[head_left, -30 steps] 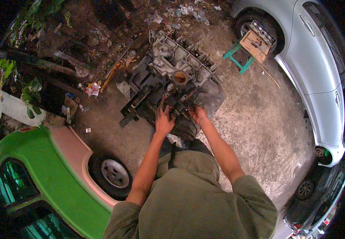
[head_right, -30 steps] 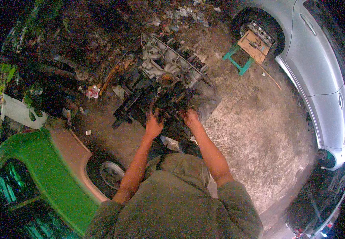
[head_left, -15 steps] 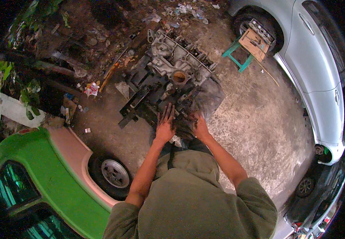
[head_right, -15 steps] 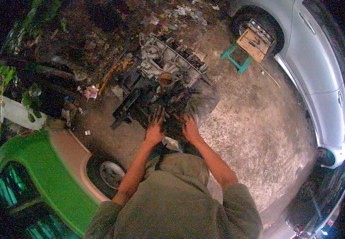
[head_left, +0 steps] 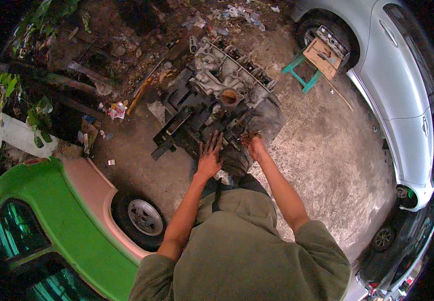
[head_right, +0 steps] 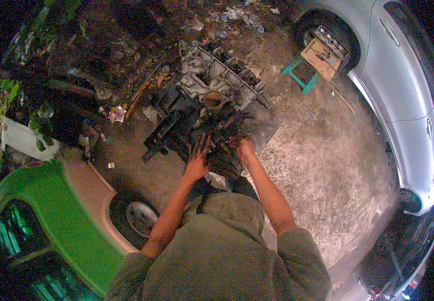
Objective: The person uses a wrench to tighten bolts on a car engine block resting on a tarp. They repeatedly adjust the wrench and reposition their hands to access different bolts on the engine.
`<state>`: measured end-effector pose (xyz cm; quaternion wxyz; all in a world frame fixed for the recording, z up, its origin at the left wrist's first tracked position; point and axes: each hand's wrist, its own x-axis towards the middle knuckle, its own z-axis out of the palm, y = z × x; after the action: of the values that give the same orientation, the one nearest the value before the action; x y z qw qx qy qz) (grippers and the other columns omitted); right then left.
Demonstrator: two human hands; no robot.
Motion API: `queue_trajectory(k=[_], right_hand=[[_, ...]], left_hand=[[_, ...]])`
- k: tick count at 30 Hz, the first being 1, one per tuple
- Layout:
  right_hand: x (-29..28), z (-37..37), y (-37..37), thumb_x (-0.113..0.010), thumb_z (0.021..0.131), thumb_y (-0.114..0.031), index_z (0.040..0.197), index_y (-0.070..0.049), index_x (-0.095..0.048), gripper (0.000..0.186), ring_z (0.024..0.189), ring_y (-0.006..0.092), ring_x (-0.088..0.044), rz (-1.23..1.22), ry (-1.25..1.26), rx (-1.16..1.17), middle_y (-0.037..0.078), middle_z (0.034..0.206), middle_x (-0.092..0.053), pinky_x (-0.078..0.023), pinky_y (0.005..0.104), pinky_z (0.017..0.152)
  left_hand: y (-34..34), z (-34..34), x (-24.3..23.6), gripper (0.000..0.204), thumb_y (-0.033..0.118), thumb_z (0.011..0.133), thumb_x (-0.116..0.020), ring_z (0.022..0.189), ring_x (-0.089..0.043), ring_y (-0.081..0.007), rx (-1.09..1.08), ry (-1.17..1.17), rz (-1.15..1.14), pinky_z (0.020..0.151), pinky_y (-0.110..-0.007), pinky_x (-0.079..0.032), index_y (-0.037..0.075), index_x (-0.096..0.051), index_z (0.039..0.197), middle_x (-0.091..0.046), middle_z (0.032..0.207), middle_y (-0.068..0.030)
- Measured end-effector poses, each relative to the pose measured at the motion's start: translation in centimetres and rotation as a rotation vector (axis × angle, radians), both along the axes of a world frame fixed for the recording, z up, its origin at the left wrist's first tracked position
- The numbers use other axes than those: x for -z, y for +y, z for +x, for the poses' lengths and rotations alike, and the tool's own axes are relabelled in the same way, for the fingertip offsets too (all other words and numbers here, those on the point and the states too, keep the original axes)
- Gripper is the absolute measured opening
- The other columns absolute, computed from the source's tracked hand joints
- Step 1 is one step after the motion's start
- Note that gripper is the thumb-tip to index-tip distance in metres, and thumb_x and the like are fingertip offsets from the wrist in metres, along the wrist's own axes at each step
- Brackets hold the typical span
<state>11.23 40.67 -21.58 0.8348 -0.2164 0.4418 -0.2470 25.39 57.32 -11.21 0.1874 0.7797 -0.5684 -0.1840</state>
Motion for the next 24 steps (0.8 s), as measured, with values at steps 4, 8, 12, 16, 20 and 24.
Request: queue_trajectory(k=[4,8,12,16,20,24], right_hand=[[-0.1,0.8,-0.1,-0.051,0.096,-0.016,0.107,-0.005,-0.053,0.015,0.074,0.0219,-0.064,-0.062,0.044,0.030,0.014,0.090,-0.066,-0.052,0.0331,0.064],[0.3,1.4,-0.3,-0.049,0.096,-0.012,0.108,-0.002,-0.054,0.017,0.072,0.0223,-0.063,-0.010,0.076,0.044,0.014,0.089,-0.066,-0.052,0.0327,0.060],[1.1,1.5,-0.8,-0.048,0.095,-0.011,0.109,0.001,-0.054,0.020,0.070,0.0226,-0.062,0.176,0.109,0.055,0.014,0.088,-0.065,-0.052,0.0316,0.057],[1.2,1.4,-1.0,-0.049,0.095,-0.011,0.109,0.001,-0.053,0.019,0.069,0.0233,-0.062,0.130,0.043,0.019,0.014,0.086,-0.063,-0.053,0.0323,0.058],[-0.1,2.1,0.7,-0.048,0.096,-0.010,0.104,0.001,-0.054,0.015,0.068,0.0239,-0.063,-0.196,0.158,0.210,0.013,0.084,-0.063,-0.053,0.0333,0.062],[-3.0,0.8,3.6,-0.054,0.085,-0.001,0.117,-0.001,-0.055,0.032,0.100,0.0354,-0.057,-0.840,0.659,-0.241,0.018,0.118,-0.054,-0.049,0.0422,0.085]], left_hand=[[0.0,0.1,0.4,0.094,0.013,0.074,-0.066,0.144,-0.016,-0.0295,-0.004,0.010,-0.024,0.113,-0.059,-0.013,0.019,-0.013,0.152,-0.012,0.158,-0.0051],[0.0,0.1,0.6,0.094,0.013,0.074,-0.066,0.144,-0.016,-0.0293,-0.005,0.029,-0.014,0.113,-0.059,-0.013,0.020,-0.013,0.152,-0.012,0.158,-0.0043],[0.0,0.1,0.8,0.093,0.014,0.075,-0.066,0.144,-0.017,-0.0295,-0.005,0.025,0.003,0.113,-0.060,-0.013,0.020,-0.014,0.152,-0.012,0.158,-0.0042],[0.1,0.1,0.9,0.092,0.014,0.076,-0.066,0.143,-0.017,-0.0300,-0.002,0.017,-0.031,0.112,-0.060,-0.014,0.020,-0.015,0.152,-0.012,0.158,-0.0043],[0.1,0.1,1.2,0.091,0.016,0.076,-0.065,0.143,-0.017,-0.0307,-0.012,0.031,-0.025,0.112,-0.061,-0.013,0.021,-0.015,0.152,-0.012,0.158,-0.0047],[0.1,0.0,1.7,0.090,0.019,0.077,-0.065,0.143,-0.017,-0.0312,-0.016,0.034,-0.037,0.112,-0.061,-0.013,0.021,-0.015,0.152,-0.012,0.158,-0.0055]])
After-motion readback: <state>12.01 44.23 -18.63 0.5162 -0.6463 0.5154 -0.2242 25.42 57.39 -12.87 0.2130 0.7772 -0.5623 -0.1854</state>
